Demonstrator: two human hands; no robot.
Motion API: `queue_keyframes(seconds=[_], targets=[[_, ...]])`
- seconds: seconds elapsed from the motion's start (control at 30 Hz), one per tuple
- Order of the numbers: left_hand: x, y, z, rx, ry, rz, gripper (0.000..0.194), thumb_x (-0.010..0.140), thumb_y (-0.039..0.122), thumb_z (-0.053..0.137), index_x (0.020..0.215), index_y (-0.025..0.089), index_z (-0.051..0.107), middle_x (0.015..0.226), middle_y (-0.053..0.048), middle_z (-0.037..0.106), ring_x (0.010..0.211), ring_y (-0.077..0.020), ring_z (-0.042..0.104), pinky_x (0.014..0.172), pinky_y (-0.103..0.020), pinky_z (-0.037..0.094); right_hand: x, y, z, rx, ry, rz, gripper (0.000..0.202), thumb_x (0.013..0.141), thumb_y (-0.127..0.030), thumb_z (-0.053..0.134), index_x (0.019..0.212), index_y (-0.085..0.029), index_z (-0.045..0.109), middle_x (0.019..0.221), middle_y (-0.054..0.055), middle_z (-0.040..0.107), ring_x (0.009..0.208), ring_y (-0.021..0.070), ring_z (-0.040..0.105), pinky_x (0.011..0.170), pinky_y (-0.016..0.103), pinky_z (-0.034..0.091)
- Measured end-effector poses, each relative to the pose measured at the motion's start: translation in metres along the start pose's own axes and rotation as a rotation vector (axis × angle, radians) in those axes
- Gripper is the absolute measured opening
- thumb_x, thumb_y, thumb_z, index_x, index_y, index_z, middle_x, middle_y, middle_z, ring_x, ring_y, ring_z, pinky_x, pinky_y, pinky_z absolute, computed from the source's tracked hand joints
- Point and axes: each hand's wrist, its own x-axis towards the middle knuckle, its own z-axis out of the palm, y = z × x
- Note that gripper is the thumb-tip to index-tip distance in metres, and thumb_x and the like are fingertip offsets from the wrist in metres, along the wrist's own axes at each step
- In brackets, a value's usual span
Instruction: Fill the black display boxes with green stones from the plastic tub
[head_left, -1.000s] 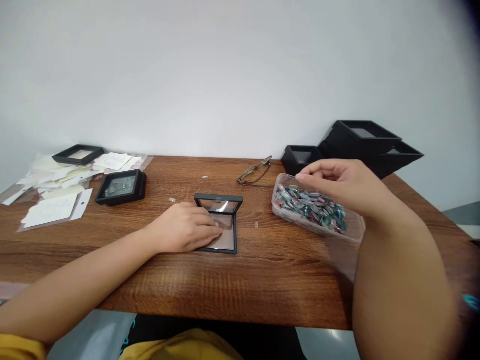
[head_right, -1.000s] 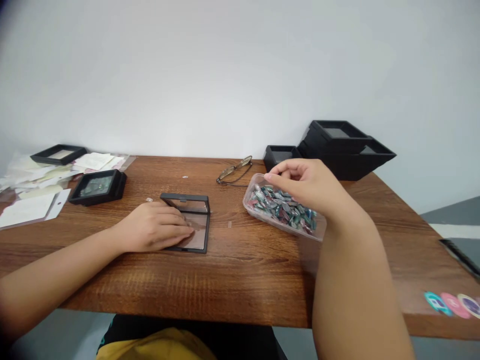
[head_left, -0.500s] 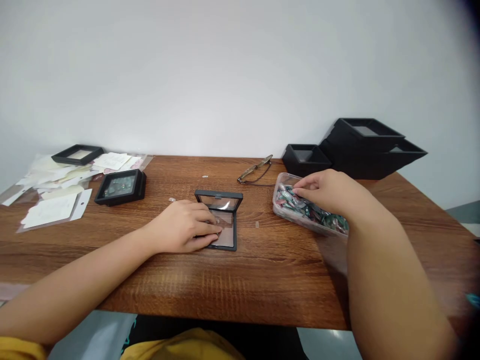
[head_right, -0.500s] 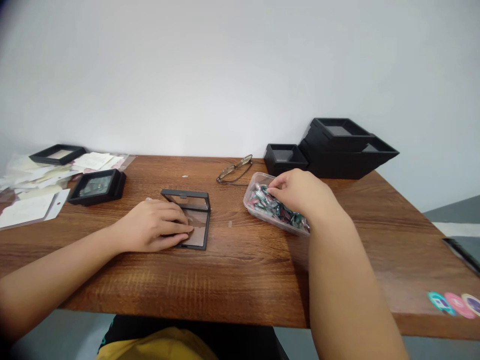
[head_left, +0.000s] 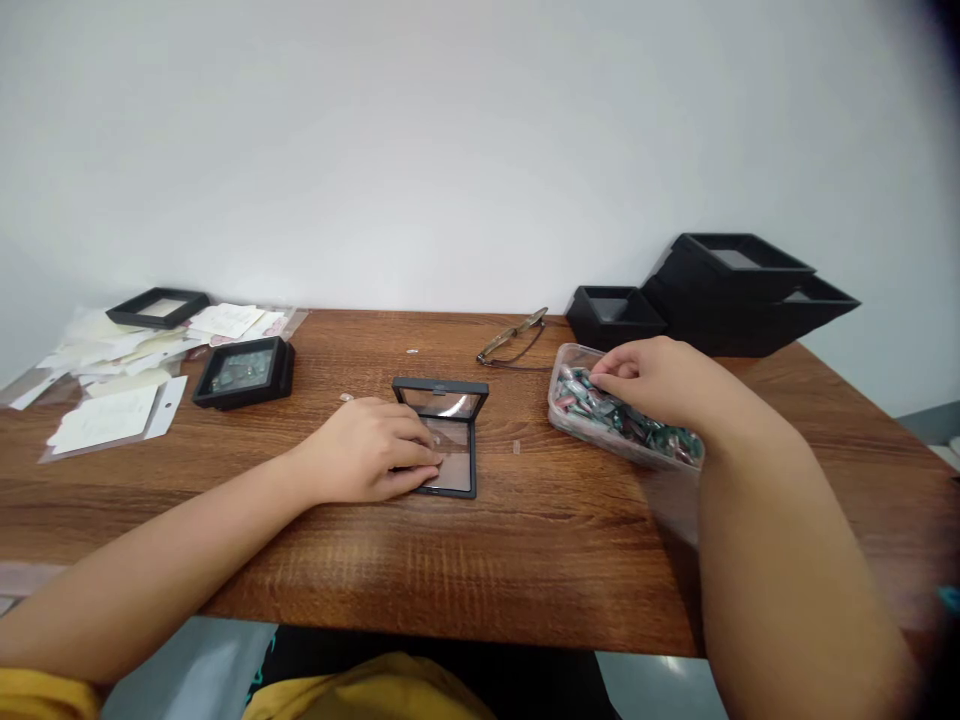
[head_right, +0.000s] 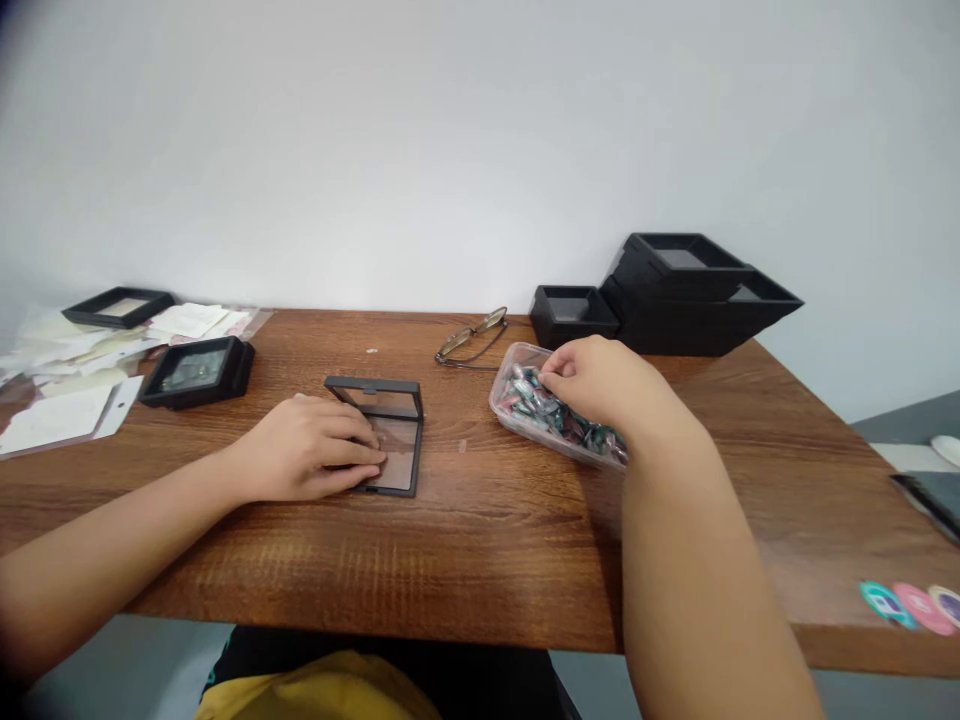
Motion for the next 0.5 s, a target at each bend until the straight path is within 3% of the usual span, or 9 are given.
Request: queue_keyframes(seconds=[0.27,0.5], targets=[[0.0008,-0.0018,0.0005,-0.056,-0.023,-0.02,0.022,0.098,0.036,0.059,0.092,0.025,0.077,0.099,0.002,0.078,0.088,-0.0161,0.071,0.081,-0.03,0.051,0.0003,-0.0031,0.0007,0.04,-0.035,-0.003,0.011,0.081,-0.028,0.069,0.084,-0.021,0.077,0.081,0.008,0.077,0.074,0.0246,0.07,0.067,0.035,0.047],[0.0016,-0.0026,0.0006,-0.094,0.013,-0.042,0.021,0.098,0.036,0.061,0.102,0.022,0.075,0.099,0.002,0.079,0.088,-0.0147,0.072,0.077,-0.027,0.051,-0.0079,-0.0068,-0.0064,0.073,-0.052,-0.034,0.015,0.085,-0.028,0.065,0.081,-0.018,0.075,0.082,0.009,0.074,0.074,0.0222,0.065,0.067,0.034,0.043]])
